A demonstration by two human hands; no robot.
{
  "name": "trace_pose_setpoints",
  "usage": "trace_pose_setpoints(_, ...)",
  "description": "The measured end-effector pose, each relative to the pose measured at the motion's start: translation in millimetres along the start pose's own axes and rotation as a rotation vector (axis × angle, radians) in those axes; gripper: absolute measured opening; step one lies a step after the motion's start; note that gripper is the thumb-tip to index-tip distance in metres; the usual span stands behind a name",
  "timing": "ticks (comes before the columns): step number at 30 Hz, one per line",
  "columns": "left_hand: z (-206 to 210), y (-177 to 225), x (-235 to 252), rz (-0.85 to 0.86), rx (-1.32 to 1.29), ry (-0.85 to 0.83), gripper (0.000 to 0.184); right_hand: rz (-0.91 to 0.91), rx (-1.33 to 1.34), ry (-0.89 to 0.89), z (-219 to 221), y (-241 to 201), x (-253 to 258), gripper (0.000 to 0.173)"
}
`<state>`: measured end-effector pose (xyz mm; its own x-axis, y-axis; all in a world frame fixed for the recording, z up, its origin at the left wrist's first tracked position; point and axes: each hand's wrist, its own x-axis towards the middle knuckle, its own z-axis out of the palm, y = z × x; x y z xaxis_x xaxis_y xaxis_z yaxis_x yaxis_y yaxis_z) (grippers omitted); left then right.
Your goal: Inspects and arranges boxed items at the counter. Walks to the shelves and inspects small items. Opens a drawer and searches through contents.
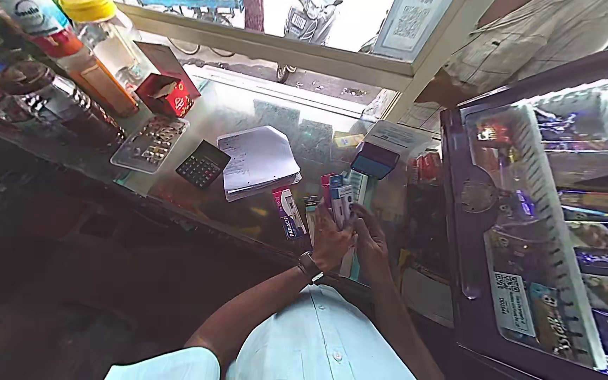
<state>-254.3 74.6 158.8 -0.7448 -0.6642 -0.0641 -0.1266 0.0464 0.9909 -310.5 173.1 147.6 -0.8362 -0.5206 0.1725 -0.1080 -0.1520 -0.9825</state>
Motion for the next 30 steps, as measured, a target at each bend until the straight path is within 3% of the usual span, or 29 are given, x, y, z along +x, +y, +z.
trace_pose_setpoints(3, 12, 0, -18, 0.072, -0.228, -0.108, 0.086, 0.044, -0.001, 0.003, -23, -8, -10, 0.095)
trace_pose_setpoints(5, 15, 8, -30, 0.195, -0.174, -0.266, 0.083, 0.087, 0.115, -0.024, -37, -13, -21, 0.117)
trace_pose_setpoints(7, 15, 18, -35, 0.286, -0.023, -0.404, 0.095, 0.172, 0.184, 0.094, -43, -23, -30, 0.102)
trace_pose_setpoints(8, 13, 24, -34, 0.295, 0.040, -0.446, 0.095, 0.203, 0.201, 0.119, -48, -27, -30, 0.095)
trace_pose_setpoints(9, 11, 27, -32, 0.302, 0.135, -0.443, 0.084, 0.235, 0.214, 0.148, -53, -30, -29, 0.089)
trace_pose_setpoints(10, 7, 28, -29, 0.320, 0.298, -0.382, 0.071, 0.272, 0.221, 0.188, -56, -31, -28, 0.085)
trace_pose_setpoints(12, -5, 23, -20, 0.361, 0.742, -0.170, 0.065, 0.339, 0.252, 0.253, -63, -26, -29, 0.085)
trace_pose_setpoints(14, -19, 12, -7, 0.290, 1.007, -0.036, 0.074, 0.403, 0.291, 0.295, -70, -16, -34, 0.080)
trace_pose_setpoints(16, -23, 6, 4, 0.158, 1.110, -0.045, 0.087, 0.491, 0.291, 0.319, -72, -12, -36, 0.065)
trace_pose_setpoints(18, -18, 4, 13, 0.036, 1.187, -0.100, 0.093, 0.533, 0.319, 0.318, -73, -6, -34, 0.075)
trace_pose_setpoints(21, -11, -1, 18, -0.033, 1.259, -0.113, 0.082, 0.540, 0.345, 0.273, -77, 1, -31, 0.083)
trace_pose_setpoints(24, -14, 1, 19, 0.080, 1.166, -0.020, 0.068, 0.576, 0.431, 0.263, -82, 2, -29, 0.061)
trace_pose_setpoints(26, -22, 18, 17, 0.136, 0.947, -0.056, 0.063, 0.550, 0.589, 0.274, -83, -6, -30, 0.051)
trace_pose_setpoints(28, -27, 33, 11, 0.167, 0.565, -0.204, 0.060, 0.474, 0.747, 0.242, -83, -24, -38, 0.047)
trace_pose_setpoints(30, -19, 42, 5, 0.134, 0.024, -0.384, 0.055, 0.388, 0.798, 0.189, -76, -41, -42, 0.039)
